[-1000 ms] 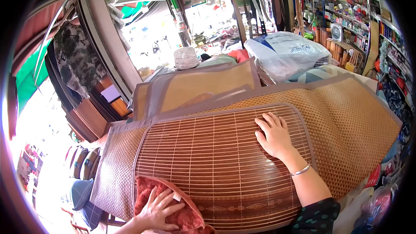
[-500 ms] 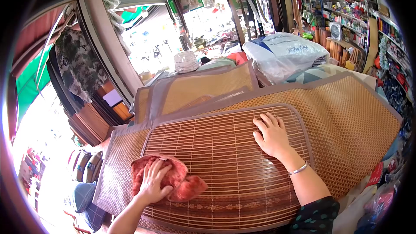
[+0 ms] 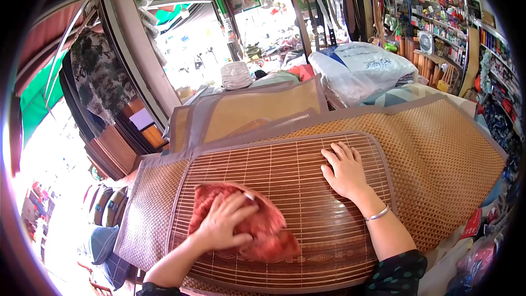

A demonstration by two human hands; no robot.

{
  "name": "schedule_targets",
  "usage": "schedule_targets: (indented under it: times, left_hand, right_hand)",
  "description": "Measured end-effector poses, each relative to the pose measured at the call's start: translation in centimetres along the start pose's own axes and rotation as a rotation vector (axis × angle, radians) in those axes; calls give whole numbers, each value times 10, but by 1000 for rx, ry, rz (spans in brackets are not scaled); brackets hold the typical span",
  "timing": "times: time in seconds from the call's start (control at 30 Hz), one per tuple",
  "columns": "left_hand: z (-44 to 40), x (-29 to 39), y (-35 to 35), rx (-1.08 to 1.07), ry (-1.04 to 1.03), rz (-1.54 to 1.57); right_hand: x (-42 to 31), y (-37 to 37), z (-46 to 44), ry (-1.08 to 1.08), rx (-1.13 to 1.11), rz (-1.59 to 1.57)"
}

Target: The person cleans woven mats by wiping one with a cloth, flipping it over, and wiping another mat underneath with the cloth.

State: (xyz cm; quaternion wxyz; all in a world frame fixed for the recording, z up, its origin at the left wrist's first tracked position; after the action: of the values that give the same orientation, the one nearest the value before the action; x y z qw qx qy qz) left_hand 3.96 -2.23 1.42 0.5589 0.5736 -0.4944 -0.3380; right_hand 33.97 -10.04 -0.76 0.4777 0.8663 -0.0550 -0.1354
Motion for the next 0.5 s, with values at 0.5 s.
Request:
schedule_targets:
  times: [0.5]
  left_hand:
    - [-59,26,-19,-16,-103,-20]
  right_hand:
    - [1,1,-1,-7,-9,-16]
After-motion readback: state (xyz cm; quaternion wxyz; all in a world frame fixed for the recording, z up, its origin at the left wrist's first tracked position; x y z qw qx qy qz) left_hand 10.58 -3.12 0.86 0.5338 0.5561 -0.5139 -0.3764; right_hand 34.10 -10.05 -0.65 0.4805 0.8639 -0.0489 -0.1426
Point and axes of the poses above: each hand's wrist, its own z-axis away from the middle knuckle, its own y-axis out of the back of the hand, x = y × z, the point moved 7 cm from there along -z, towards the middle knuckle, and after that the axes turned 2 degrees about z, right-handed, at the moved point
